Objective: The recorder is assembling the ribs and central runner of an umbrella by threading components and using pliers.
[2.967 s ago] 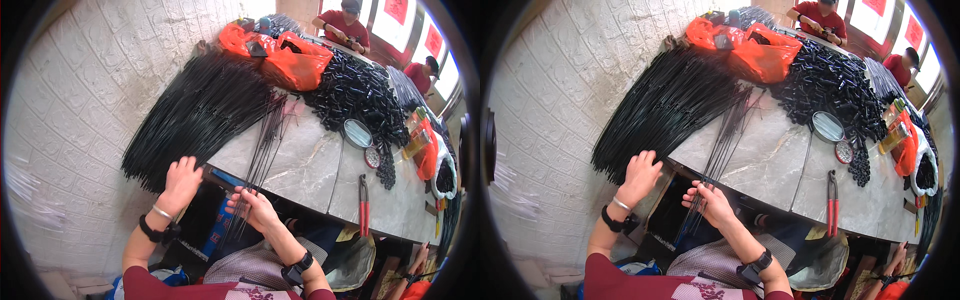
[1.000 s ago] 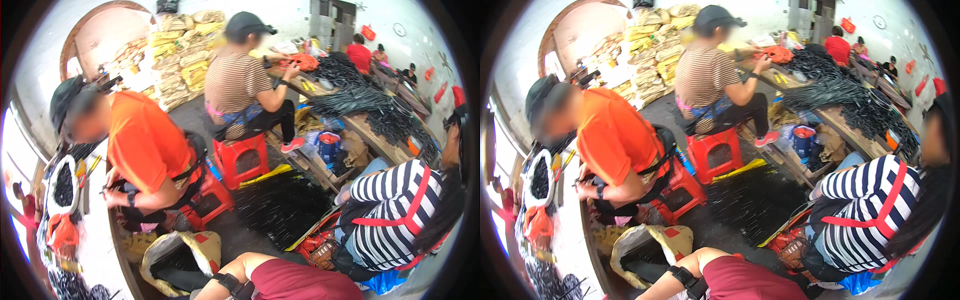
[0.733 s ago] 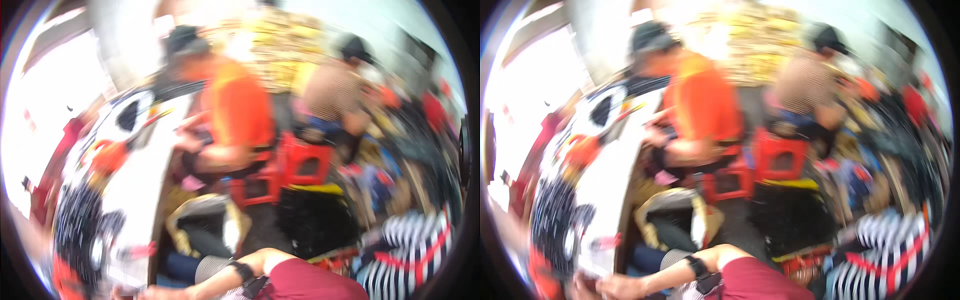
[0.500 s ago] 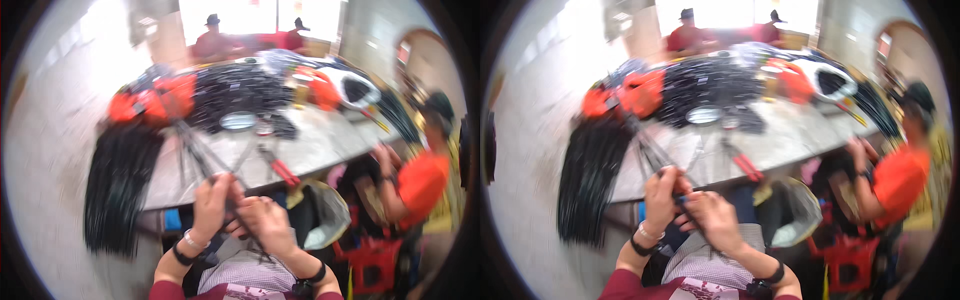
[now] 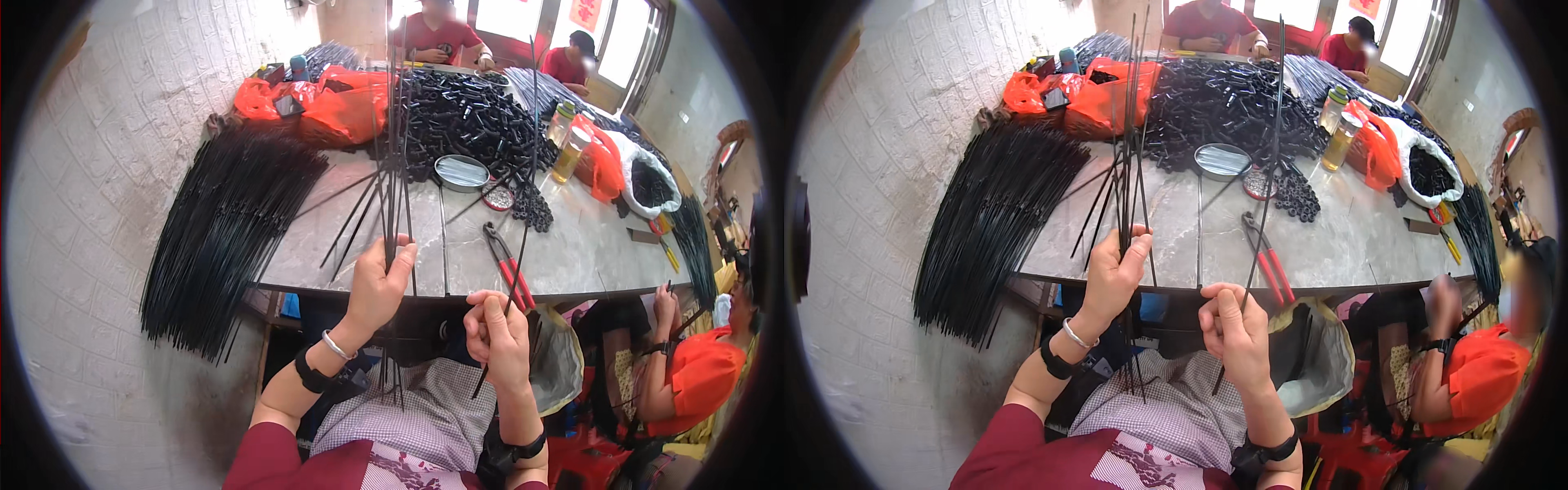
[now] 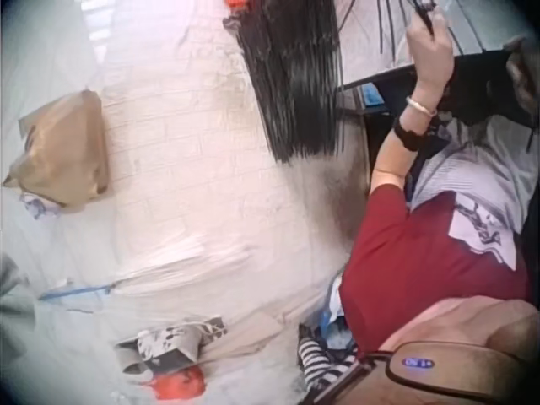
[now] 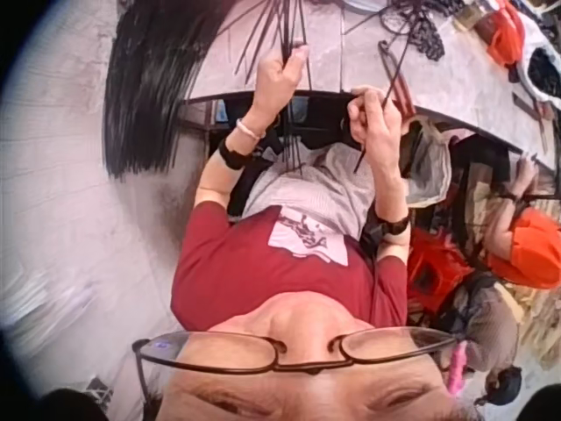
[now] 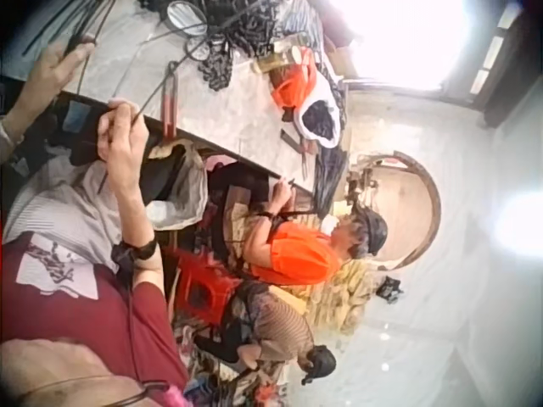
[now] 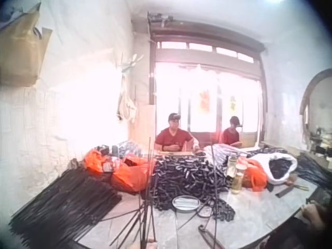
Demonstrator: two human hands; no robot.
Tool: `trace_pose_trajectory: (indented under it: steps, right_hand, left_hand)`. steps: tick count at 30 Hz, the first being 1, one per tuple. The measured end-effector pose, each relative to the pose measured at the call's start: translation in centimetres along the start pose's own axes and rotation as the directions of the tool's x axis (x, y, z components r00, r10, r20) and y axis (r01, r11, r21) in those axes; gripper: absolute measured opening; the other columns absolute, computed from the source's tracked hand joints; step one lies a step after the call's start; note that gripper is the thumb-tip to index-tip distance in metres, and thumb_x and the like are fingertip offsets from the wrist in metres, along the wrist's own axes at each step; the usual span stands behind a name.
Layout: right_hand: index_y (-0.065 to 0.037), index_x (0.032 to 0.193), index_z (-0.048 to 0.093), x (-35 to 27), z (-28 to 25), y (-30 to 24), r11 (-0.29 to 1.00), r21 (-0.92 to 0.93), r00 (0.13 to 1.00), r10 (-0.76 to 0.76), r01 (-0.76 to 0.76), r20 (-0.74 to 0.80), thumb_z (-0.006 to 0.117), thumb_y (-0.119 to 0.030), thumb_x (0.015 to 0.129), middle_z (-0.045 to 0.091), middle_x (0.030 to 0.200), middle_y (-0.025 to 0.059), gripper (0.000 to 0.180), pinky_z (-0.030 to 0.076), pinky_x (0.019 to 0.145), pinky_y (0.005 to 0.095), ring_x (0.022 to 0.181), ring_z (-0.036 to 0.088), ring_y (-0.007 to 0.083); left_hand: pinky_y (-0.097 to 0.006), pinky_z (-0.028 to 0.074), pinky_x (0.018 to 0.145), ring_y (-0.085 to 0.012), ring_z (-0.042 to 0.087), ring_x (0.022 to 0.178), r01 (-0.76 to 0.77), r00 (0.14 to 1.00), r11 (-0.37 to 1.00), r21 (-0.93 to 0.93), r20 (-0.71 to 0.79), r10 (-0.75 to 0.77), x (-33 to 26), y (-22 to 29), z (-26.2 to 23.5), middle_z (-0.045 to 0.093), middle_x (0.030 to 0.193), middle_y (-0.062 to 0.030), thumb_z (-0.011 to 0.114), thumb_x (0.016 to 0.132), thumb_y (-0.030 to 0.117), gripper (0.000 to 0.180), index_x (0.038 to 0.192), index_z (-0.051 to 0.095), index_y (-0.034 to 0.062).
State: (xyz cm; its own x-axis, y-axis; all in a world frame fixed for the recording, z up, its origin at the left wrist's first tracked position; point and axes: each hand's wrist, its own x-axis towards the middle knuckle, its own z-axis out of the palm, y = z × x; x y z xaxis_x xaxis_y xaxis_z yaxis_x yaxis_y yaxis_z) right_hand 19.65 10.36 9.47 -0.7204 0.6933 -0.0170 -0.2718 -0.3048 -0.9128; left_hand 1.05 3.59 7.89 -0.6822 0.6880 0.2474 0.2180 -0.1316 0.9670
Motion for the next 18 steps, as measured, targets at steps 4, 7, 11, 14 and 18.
trace_pose_trajectory:
  steps: [4, 7, 11, 14, 18]
  right_hand:
    - [0.0, 0.107, 0.055, 1.0, -0.5, 0.4, 1.0, -0.01, 1.0, -0.017, 0.017, -0.015, 0.042, -0.021, 0.103, 0.056, 0.073, 0.0031, 0.026, 0.027, 0.038, 0.0183, 0.045, 0.037, 0.0025]
    - [0.001, 0.108, 0.056, 1.4, -0.5, 1.3, 0.998, -0.063, 1.0, 0.01, -0.01, -0.005, 0.045, -0.021, 0.102, 0.06, 0.08, 0.0034, 0.025, 0.035, 0.045, 0.0176, 0.053, 0.044, 0.0032]
    - [0.004, 0.115, 0.055, 2.1, 0.4, 2.9, 0.981, -0.166, 0.995, -0.094, 0.099, 0.039, 0.044, -0.021, 0.102, 0.064, 0.092, 0.0071, 0.03, 0.05, 0.064, 0.023, 0.074, 0.059, 0.0101]
    - [0.005, 0.117, 0.053, 2.3, 0.9, 2.8, 0.966, -0.226, 0.991, -0.108, 0.124, 0.084, 0.045, -0.022, 0.102, 0.064, 0.096, 0.008, 0.032, 0.051, 0.068, 0.024, 0.079, 0.061, 0.0116]
    - [0.0, 0.101, 0.051, 2.2, 0.6, 2.3, 0.932, -0.358, 0.986, 0.012, 0.05, 0.169, 0.047, -0.016, 0.1, 0.054, 0.066, -0.0003, 0.017, 0.037, 0.044, 0.0214, 0.048, 0.047, 0.005]
  left_hand:
    - [-0.023, 0.036, 0.048, -0.0034, 0.044, 0.055, -0.011, 1.0, 1.0, -0.02, -0.002, 0.011, 0.6, 0.0, 1.1, 0.05, 0.063, 0.0031, 0.054, 0.096, 0.018, 0.024, 0.109, 0.056, -0.0029]
    - [-0.022, 0.035, 0.048, -0.0033, 0.044, 0.054, 0.034, 0.999, 0.999, -0.024, 0.015, -0.034, 0.2, 0.4, 2.2, 0.049, 0.063, 0.0028, 0.051, 0.098, 0.02, 0.026, 0.111, 0.054, -0.0023]
    - [-0.021, 0.04, 0.05, -0.0044, 0.05, 0.057, 0.003, 0.998, 0.982, -0.19, 0.058, 0.009, 0.3, -0.1, 3.4, 0.056, 0.068, -0.0017, 0.047, 0.1, 0.018, 0.02, 0.11, 0.045, 0.0004]
    - [-0.021, 0.045, 0.055, -0.0072, 0.058, 0.065, -0.06, 0.995, 0.977, -0.203, 0.06, 0.074, 0.2, -0.6, 4.7, 0.064, 0.08, -0.0068, 0.046, 0.101, 0.019, 0.02, 0.11, 0.042, 0.0018]
    - [-0.024, 0.05, 0.064, -0.0129, 0.065, 0.078, -0.107, 0.984, 0.971, -0.214, 0.116, 0.134, 0.4, -0.6, 5.1, 0.067, 0.089, -0.0102, 0.047, 0.101, 0.025, 0.029, 0.117, 0.042, 0.0009]
